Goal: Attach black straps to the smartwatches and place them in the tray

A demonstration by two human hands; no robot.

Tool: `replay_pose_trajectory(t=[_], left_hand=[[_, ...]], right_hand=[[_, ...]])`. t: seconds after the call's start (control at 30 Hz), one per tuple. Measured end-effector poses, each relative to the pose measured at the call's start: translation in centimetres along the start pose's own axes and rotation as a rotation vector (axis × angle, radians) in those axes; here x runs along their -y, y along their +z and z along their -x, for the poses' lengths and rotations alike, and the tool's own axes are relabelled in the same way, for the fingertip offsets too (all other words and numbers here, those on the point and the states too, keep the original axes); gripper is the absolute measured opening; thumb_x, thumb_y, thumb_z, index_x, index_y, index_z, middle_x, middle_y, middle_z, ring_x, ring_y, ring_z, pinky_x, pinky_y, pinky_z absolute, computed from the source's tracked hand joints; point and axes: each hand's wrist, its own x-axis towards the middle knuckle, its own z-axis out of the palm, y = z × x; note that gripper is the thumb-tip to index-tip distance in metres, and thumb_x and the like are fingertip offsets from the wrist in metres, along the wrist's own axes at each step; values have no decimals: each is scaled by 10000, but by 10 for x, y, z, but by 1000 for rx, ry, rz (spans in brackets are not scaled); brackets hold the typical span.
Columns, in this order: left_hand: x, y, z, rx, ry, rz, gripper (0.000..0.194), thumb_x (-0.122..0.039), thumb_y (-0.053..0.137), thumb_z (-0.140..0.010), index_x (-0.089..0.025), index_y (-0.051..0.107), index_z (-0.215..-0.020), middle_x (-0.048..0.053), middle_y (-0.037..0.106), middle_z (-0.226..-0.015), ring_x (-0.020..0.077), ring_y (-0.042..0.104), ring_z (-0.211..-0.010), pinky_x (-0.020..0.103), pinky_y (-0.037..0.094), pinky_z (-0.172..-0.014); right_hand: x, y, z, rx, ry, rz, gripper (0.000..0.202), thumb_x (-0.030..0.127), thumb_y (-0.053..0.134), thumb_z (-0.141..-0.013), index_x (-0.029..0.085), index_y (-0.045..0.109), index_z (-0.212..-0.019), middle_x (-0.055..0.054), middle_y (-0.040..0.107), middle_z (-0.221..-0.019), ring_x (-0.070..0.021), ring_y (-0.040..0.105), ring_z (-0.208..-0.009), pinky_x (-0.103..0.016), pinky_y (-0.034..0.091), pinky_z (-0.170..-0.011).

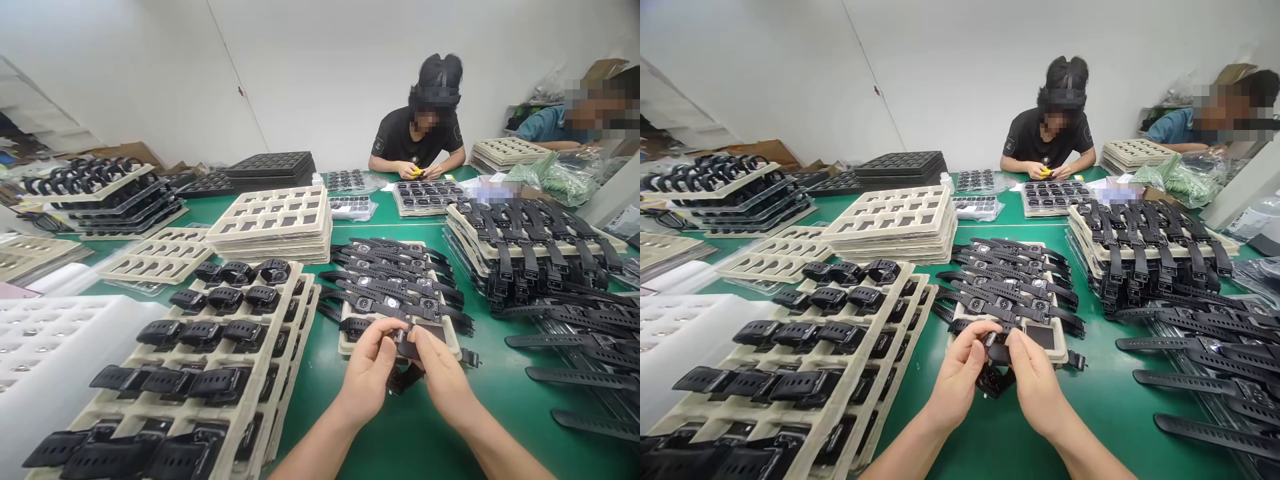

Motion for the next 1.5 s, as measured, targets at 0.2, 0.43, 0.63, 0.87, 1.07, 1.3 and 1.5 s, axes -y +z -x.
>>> replay_pose_trajectory(t=[0.2,0.43,0.63,0.87,1.07,1.3,1.5], left_hand=[[2,-1,0,99,9,123,342,-515,641,-945,-229,667,-1131,48,668,-951,168,657,-798,293,549,-795],[2,-3,0,117,67,55,323,-476,668,-939,-229,712,-1142,65,679,-1006,167,655,-845,260,556,-776],[4,-3,0,116,63,-20,372,-485,721,-896,-220,744,-1157,92,699,-1073,201,667,-896,307,556,-832],[0,-6,-1,90,107,-247,346,-454,703,-903,-236,773,-1162,94,697,-987,237,652,-918,349,537,-848],[1,-3,-1,44,117,-370,309,-336,697,-896,-234,768,-1179,93,738,-1015,242,656,-948,336,524,-869],[-3,-3,-7,153,-106,-8,450,-570,713,-869,-156,768,-1037,51,680,-826,147,579,-737,236,473,-678],[5,0,-7,272,-418,301,459,-575,723,-860,-118,689,-839,-73,358,-572,53,276,-493,193,263,-483]], right_hand=[[-8,3,2,-31,74,-207,551,732,501,-934,227,528,-716,27,365,-680,-162,343,-610,-285,360,-541],[-10,6,2,-17,103,-200,521,723,582,-902,222,701,-979,-15,574,-788,-193,514,-714,-310,478,-657],[-11,5,1,-45,132,-254,572,779,627,-828,211,668,-767,-2,533,-704,-166,469,-640,-289,442,-582],[-17,1,-2,75,173,-296,570,782,623,-827,232,731,-934,-26,622,-725,-211,586,-679,-359,525,-649],[-22,4,0,-11,132,-257,482,720,521,-932,254,645,-953,-38,620,-846,-226,596,-753,-366,532,-692],[1,-9,-1,-17,-62,11,417,593,529,-994,310,605,-1291,-17,569,-937,-192,551,-798,-311,514,-755],[18,-25,-9,131,33,-99,350,530,751,-856,196,762,-752,0,460,-782,-138,460,-670,-242,419,-567]])
